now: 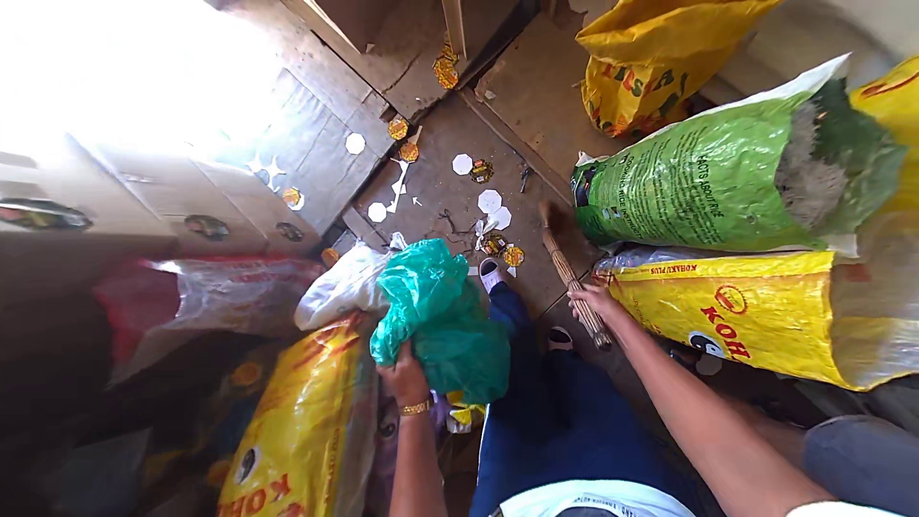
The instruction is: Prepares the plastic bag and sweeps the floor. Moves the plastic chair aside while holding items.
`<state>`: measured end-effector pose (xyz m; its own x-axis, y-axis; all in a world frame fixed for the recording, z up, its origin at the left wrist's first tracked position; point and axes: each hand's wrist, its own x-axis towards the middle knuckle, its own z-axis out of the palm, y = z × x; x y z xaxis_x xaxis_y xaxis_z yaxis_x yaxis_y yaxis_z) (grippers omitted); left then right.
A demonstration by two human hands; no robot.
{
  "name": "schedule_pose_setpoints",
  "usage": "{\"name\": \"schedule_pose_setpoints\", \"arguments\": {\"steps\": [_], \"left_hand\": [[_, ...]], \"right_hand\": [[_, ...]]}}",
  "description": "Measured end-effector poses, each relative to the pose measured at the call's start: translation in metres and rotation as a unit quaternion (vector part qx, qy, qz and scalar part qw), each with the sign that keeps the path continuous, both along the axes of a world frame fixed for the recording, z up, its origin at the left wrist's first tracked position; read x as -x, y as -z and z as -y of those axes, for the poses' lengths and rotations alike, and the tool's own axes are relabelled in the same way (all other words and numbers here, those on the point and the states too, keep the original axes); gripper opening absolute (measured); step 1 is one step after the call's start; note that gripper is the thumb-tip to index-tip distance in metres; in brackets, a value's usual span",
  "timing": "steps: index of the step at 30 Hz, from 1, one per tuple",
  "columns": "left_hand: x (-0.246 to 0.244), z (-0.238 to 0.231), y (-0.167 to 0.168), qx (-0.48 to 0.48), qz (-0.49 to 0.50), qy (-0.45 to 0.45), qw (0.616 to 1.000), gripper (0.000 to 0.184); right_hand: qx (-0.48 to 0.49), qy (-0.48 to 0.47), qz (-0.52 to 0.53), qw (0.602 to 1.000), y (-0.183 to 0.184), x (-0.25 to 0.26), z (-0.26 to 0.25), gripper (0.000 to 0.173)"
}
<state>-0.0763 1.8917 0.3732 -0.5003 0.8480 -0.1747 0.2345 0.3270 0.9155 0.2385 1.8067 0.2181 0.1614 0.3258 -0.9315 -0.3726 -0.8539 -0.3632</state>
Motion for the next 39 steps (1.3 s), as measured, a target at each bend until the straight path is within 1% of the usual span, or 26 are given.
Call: {"name": "schedule_pose_setpoints", "arguments": {"steps": [2,3,5,6,8,10,12,14,17,19,21,22,24,26,28,29,31,32,34,36,39], "left_hand": [[0.001,-0.024,0.001,0.016,0.007,-0.001,1.000,0.029],[0.003,-0.035,0.000,0.025,0.007,-0.001,1.000,0.030],[0.007,-0.063,-0.001,0.033,0.010,0.010,0.999,0.030],[0.011,-0.077,0.001,0.029,0.014,0.019,0.999,0.027],[0.017,-0.103,0.006,0.014,0.026,0.035,0.999,0.023],[0.022,-0.127,0.006,0.003,0.034,0.040,0.999,0.021],[0.025,-0.148,0.005,0.001,0.037,0.039,0.999,0.022],[0.030,-0.167,0.007,-0.002,0.043,0.040,0.998,0.021],[0.040,-0.187,0.007,0.000,0.048,0.041,0.998,0.020],[0.043,-0.200,0.007,-0.001,0.051,0.036,0.998,0.020],[0.044,-0.212,0.005,-0.002,0.050,0.028,0.998,0.020],[0.044,-0.217,0.004,-0.002,0.051,0.023,0.998,0.020],[0.042,-0.226,0.004,-0.007,0.049,0.016,0.999,0.020],[0.038,-0.235,0.003,-0.001,0.045,0.007,0.999,0.022],[0.035,-0.243,0.002,0.008,0.041,0.002,0.999,0.027],[0.033,-0.247,0.001,0.012,0.038,0.002,0.999,0.029],[0.029,-0.259,-0.003,0.005,0.027,-0.002,1.000,0.029],[0.028,-0.266,-0.005,-0.002,0.021,-0.007,1.000,0.028],[0.025,-0.280,-0.007,-0.012,0.008,-0.019,1.000,0.027],[0.019,-0.293,-0.008,-0.010,-0.003,-0.033,0.999,0.029],[0.006,-0.312,-0.006,-0.005,-0.018,-0.064,0.998,0.031]], "right_hand": [[-0.038,-0.020,0.016,0.999,-0.024,-0.003,0.007,0.047],[-0.046,-0.014,0.032,0.998,-0.035,-0.002,0.006,0.049],[-0.040,0.016,0.073,0.996,-0.043,0.003,-0.014,0.049],[-0.027,0.023,0.098,0.995,-0.039,0.005,-0.032,0.046],[0.008,0.021,0.126,0.992,-0.018,0.011,-0.078,0.042],[0.036,-0.006,0.117,0.993,0.003,0.024,-0.131,0.042],[0.034,-0.050,0.091,0.994,0.011,0.039,-0.169,0.041],[0.014,-0.072,0.071,0.995,-0.002,0.048,-0.181,0.044],[-0.017,-0.068,0.085,0.994,-0.047,0.052,-0.164,0.058],[-0.030,-0.055,0.123,0.990,-0.061,0.040,-0.148,0.065],[-0.019,-0.043,0.170,0.984,-0.053,0.024,-0.151,0.067],[-0.001,-0.039,0.191,0.981,-0.043,0.017,-0.160,0.065],[0.036,-0.030,0.210,0.976,-0.024,0.007,-0.193,0.052],[0.055,-0.039,0.174,0.982,-0.018,0.006,-0.230,0.042],[0.035,-0.054,0.104,0.992,-0.025,0.006,-0.256,0.039],[0.015,-0.050,0.076,0.996,-0.032,0.004,-0.262,0.040],[-0.030,-0.040,0.052,0.997,-0.050,-0.004,-0.271,0.057],[-0.045,-0.048,0.062,0.996,-0.058,-0.010,-0.275,0.064],[-0.069,-0.070,0.117,0.988,-0.062,-0.030,-0.287,0.071],[-0.075,-0.091,0.181,0.976,-0.054,-0.060,-0.308,0.074],[-0.049,-0.100,0.252,0.961,-0.024,-0.097,-0.362,0.070]]}}
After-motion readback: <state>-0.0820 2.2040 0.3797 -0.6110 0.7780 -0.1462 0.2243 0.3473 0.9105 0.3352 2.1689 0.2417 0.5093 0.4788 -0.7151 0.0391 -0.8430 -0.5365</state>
